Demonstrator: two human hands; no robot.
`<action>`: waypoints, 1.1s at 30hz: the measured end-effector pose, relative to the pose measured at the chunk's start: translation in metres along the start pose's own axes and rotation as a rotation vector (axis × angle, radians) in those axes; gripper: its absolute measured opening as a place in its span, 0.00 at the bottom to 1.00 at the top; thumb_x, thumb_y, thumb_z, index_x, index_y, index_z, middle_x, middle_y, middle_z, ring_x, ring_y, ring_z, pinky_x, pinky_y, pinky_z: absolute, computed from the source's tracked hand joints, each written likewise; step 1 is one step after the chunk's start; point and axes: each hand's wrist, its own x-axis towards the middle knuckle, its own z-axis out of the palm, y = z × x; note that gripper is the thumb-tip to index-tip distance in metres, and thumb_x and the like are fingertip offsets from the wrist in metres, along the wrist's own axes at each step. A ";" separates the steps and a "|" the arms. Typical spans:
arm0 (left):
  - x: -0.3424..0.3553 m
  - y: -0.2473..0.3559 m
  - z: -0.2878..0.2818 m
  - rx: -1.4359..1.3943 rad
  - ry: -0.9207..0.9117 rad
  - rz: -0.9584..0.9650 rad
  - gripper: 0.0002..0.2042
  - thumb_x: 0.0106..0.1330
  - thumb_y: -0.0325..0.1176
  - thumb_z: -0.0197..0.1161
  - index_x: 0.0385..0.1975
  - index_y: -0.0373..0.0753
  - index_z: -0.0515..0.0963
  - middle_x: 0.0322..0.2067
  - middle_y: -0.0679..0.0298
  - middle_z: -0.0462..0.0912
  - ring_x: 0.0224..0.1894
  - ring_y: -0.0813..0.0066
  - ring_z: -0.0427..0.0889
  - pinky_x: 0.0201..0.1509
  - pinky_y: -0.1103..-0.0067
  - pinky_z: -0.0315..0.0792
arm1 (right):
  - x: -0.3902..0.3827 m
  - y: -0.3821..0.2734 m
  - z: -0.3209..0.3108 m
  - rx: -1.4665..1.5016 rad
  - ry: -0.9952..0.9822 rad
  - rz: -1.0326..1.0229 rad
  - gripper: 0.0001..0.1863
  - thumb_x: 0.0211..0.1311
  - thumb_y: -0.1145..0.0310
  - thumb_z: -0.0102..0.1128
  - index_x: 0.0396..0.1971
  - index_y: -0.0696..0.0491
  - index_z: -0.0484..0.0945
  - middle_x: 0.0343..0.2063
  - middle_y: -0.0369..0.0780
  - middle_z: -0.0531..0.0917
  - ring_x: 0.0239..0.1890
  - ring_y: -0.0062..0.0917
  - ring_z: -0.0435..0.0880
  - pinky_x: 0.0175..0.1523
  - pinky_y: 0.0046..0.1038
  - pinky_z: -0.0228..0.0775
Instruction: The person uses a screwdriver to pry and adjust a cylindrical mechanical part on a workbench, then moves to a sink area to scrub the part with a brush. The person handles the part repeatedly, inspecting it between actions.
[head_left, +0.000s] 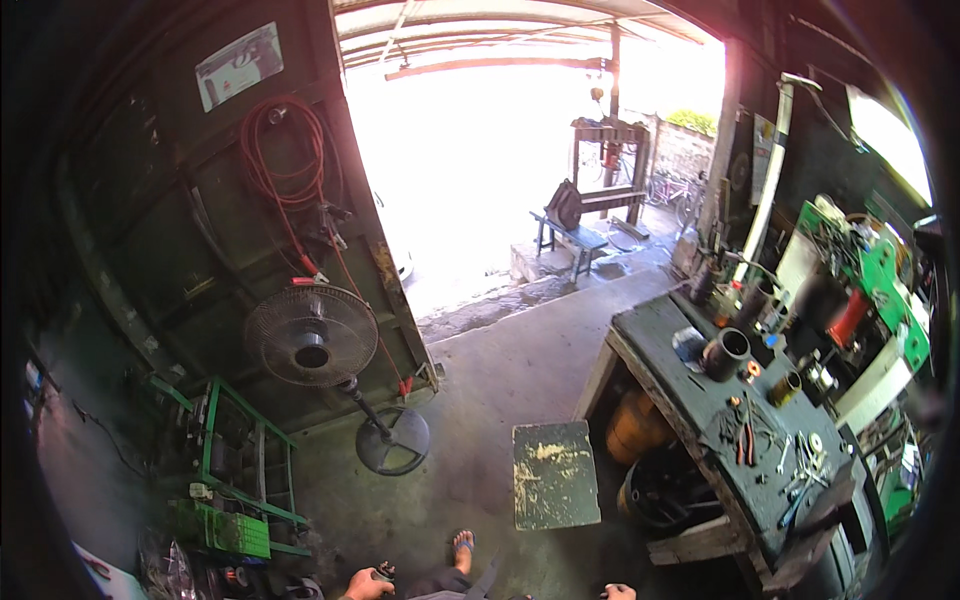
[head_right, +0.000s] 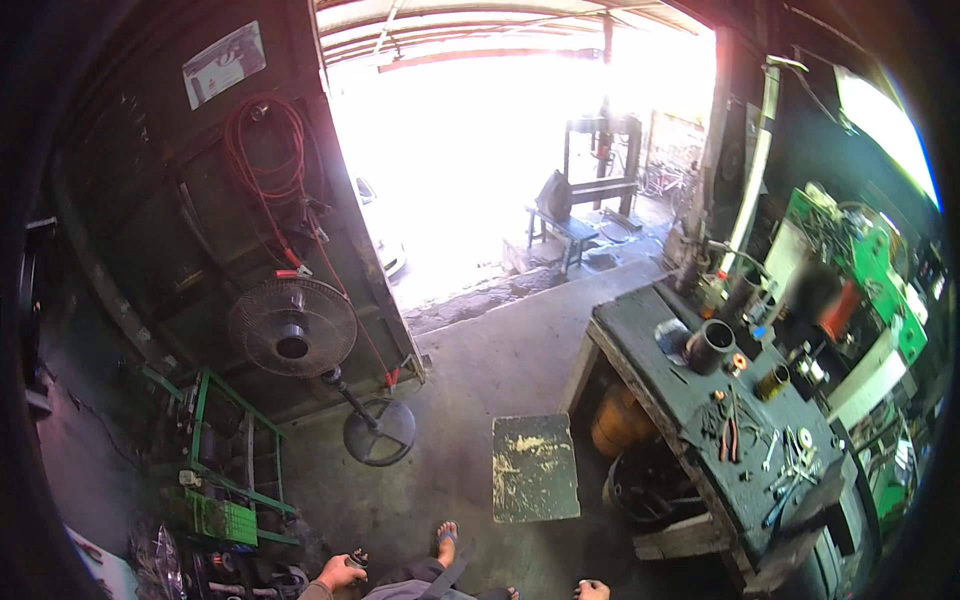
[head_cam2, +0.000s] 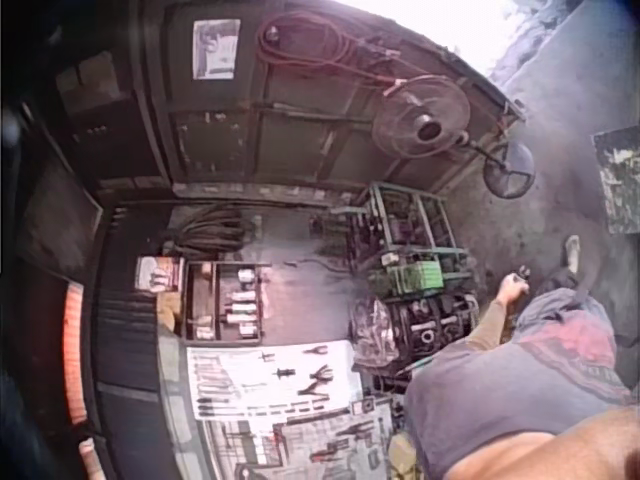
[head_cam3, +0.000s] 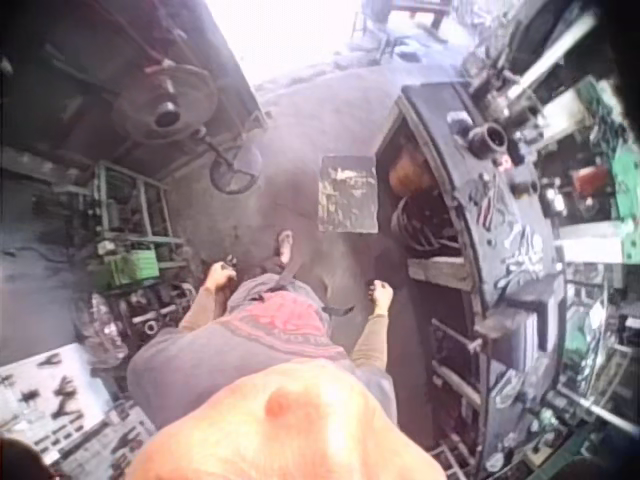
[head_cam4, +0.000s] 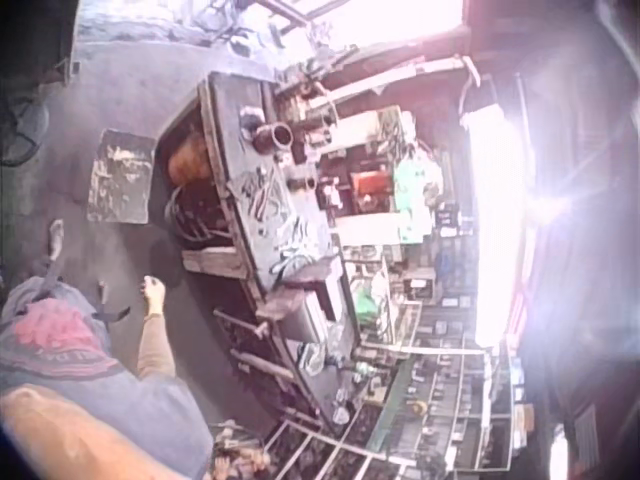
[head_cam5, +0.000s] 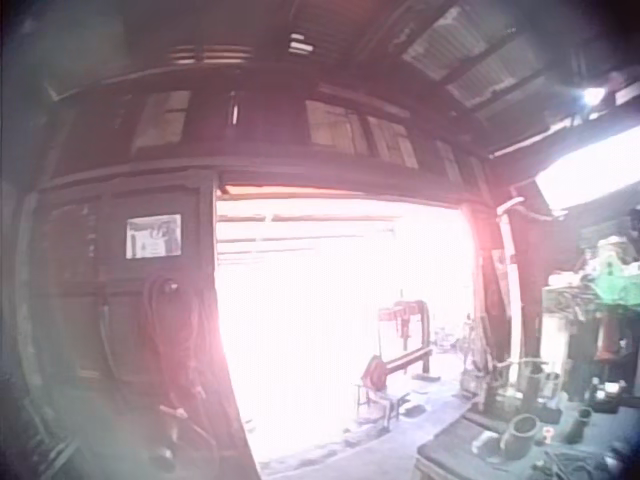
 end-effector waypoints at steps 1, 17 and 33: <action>0.007 0.000 -0.003 -0.109 0.004 0.010 0.22 0.40 0.37 0.83 0.36 0.34 0.85 0.35 0.64 0.88 0.38 0.73 0.86 0.47 0.74 0.79 | 0.004 -0.008 0.013 -0.020 -0.080 0.069 0.10 0.70 0.66 0.62 0.41 0.57 0.83 0.22 0.38 0.83 0.17 0.23 0.79 0.20 0.28 0.70; 0.185 0.307 -0.136 -0.543 -0.305 0.373 0.25 0.47 0.21 0.74 0.50 0.33 0.81 0.38 0.69 0.83 0.40 0.77 0.81 0.45 0.77 0.78 | 0.125 -0.217 0.323 -0.196 -0.302 -0.050 0.12 0.66 0.61 0.68 0.36 0.55 0.88 0.21 0.38 0.84 0.20 0.24 0.81 0.24 0.32 0.71; 0.533 0.619 -0.118 -0.551 -0.261 0.438 0.18 0.46 0.18 0.73 0.40 0.35 0.82 0.33 0.68 0.83 0.34 0.78 0.81 0.41 0.78 0.78 | 0.353 -0.250 0.338 -0.669 -0.147 0.295 0.21 0.58 0.52 0.66 0.34 0.58 0.88 0.26 0.44 0.88 0.28 0.34 0.89 0.36 0.35 0.79</action>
